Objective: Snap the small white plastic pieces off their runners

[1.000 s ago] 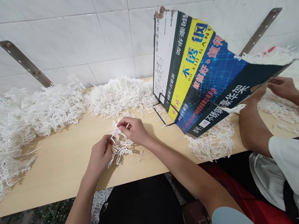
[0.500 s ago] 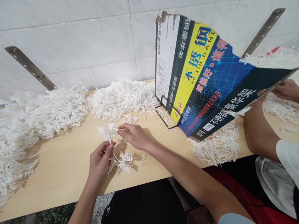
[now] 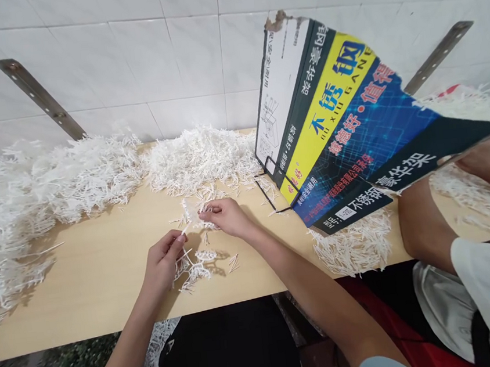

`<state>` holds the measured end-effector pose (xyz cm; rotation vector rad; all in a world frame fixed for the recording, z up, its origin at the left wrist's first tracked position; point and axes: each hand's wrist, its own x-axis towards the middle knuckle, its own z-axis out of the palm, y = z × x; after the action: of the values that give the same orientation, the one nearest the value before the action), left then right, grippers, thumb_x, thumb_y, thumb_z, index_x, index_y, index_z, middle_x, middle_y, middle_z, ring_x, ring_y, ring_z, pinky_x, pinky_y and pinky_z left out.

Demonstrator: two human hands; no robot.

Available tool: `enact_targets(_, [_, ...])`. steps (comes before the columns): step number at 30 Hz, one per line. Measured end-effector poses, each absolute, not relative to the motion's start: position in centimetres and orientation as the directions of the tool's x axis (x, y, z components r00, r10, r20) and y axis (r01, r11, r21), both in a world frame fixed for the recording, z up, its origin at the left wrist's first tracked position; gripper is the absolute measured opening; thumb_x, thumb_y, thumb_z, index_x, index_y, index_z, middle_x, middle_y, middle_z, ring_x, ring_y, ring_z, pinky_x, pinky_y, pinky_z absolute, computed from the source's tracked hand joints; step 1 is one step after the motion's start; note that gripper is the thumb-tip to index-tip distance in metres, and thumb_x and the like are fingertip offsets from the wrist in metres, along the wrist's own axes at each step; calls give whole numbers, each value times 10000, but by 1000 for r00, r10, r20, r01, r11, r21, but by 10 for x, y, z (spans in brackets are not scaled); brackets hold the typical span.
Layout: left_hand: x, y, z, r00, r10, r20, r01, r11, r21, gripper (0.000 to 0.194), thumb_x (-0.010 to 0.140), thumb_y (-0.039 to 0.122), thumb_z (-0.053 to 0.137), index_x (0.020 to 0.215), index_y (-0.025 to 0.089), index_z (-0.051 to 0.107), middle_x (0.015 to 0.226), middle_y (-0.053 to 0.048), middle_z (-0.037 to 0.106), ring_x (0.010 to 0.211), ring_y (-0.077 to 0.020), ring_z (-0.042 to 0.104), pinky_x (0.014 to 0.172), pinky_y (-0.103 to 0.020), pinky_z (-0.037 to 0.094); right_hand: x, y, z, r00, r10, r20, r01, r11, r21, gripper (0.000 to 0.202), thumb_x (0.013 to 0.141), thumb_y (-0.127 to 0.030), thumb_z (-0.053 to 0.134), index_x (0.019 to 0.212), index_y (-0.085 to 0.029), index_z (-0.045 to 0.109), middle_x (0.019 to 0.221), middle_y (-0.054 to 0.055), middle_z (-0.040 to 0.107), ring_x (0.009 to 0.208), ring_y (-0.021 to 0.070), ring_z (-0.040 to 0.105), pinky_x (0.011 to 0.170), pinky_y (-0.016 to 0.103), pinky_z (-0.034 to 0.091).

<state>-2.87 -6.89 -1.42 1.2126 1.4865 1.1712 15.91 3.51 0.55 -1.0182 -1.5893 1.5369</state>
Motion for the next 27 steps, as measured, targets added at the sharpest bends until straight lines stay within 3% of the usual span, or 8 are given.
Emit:
enact_targets(5, [-25,-68,-11,-148,989,5,397,55,916,285,979,426,528,821,213,632,565,43,418,546,-133,383,555,-263,273,161,46,-5,-268,963,27,45,40,-998,427,673,-553,855,733,-151,725,578,-11,609,500,103,476,471,236,335])
enact_targets(13, [-24,-66,-9,-35,999,40,500,-17,866,270,967,367,499,762,213,586,554,43,404,542,-139,393,580,-280,268,155,49,-13,55,976,210,42,208,-977,401,817,-570,730,723,-181,708,600,10,635,481,139,547,457,263,437])
enact_targets(18, [-27,-69,-9,-19,999,32,476,-19,879,286,952,360,498,715,205,542,547,47,370,532,-128,356,573,-282,250,186,76,-6,438,870,226,-77,286,-955,422,905,-605,589,767,-206,601,634,9,647,463,113,496,452,235,402])
enact_targets(21, [-27,-68,-8,-7,1000,17,469,-12,883,294,943,372,508,707,200,545,545,45,376,534,-125,351,566,-279,246,193,76,-8,219,924,312,135,288,-948,324,943,-507,602,892,-194,669,759,46,732,552,134,572,553,252,473])
enact_targets(24, [-27,-67,-7,-39,999,-25,393,38,919,313,951,406,514,718,200,553,569,43,370,537,-123,341,539,-268,244,185,63,-4,-41,920,390,284,385,-878,344,968,-432,586,1214,-223,704,1184,103,766,956,221,710,818,335,562])
enact_targets(27, [-26,-67,-9,-36,997,-68,315,76,946,329,956,434,529,725,201,549,593,42,372,531,-115,332,513,-253,244,179,53,6,-307,856,415,194,483,-854,391,988,-378,533,1323,-259,696,1444,76,653,1342,266,576,1070,400,488])
